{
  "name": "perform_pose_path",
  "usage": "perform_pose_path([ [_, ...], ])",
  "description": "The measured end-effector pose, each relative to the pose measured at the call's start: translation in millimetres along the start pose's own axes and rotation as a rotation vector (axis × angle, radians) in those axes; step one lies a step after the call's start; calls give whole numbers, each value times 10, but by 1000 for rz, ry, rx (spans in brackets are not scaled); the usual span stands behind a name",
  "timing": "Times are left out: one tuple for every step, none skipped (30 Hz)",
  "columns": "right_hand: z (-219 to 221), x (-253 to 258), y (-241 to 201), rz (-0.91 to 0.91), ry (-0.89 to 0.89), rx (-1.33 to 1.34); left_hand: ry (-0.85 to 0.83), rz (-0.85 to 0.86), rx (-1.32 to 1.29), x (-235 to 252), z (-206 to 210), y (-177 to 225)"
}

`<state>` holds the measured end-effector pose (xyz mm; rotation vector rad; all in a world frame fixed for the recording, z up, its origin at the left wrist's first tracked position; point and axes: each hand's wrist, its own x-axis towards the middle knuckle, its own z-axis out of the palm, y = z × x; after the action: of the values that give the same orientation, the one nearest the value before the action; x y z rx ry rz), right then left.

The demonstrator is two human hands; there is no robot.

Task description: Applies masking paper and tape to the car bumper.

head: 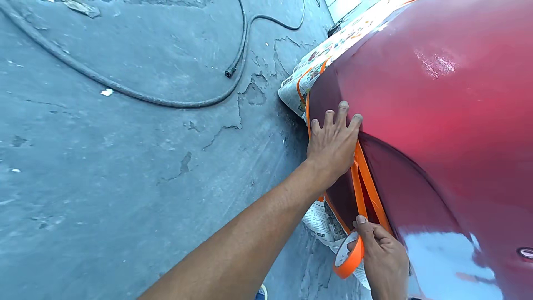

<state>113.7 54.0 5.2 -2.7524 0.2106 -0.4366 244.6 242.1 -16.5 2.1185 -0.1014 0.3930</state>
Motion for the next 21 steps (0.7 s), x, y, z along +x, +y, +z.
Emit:
perform_pose_path([
  [0,22,4,18,-7,25,-2,-4,-1,-5,5,-7],
  [-5,45,5,40,-18,52,-4,-9,-3,-11,9,-15],
  [-11,62,4,60,-22,72,-6,-16,-11,-17,16,-23],
  [-14,76,5,73,-19,80,-6,-23,-20,-23,26,-30],
  [-20,83,4,83,-16,84,-9,-30,-29,-29,34,-32],
  [-25,86,1,91,-15,90,-9,-34,-37,-37,45,-36],
  [-28,92,-4,95,-17,96,-7,-38,-45,-43,57,-42],
  [-26,98,-7,95,-18,100,-2,-39,-56,-46,70,-51],
  [-26,102,-6,95,-15,101,0,-38,-68,-56,83,-59],
  [-30,107,-8,98,-16,100,2,-38,-79,-71,98,-66],
  [-37,113,-13,104,-20,99,3,-40,-84,-81,106,-71],
  [-45,121,-17,110,-23,100,3,-41,-89,-86,110,-72],
  [-52,127,-20,115,-24,104,4,-42,-89,-88,110,-70],
  [-56,134,-23,118,-25,108,5,-44,-89,-90,109,-68],
  [-57,136,-25,117,-21,101,8,-48,-90,-91,110,-68],
  [-61,131,-29,119,-18,86,10,-53,-94,-96,117,-68],
  [-63,130,-36,117,-16,78,13,-55,-103,-102,127,-74],
  [-67,136,-42,120,-17,82,10,-50,-123,-104,137,-90],
  [-76,143,-44,129,-22,86,2,-37,-162,-112,155,-116],
  [-83,149,-45,139,-26,91,-4,-20,-217,-122,182,-150],
  [-86,154,-45,145,-26,97,-13,-5,-265,-132,205,-184],
])
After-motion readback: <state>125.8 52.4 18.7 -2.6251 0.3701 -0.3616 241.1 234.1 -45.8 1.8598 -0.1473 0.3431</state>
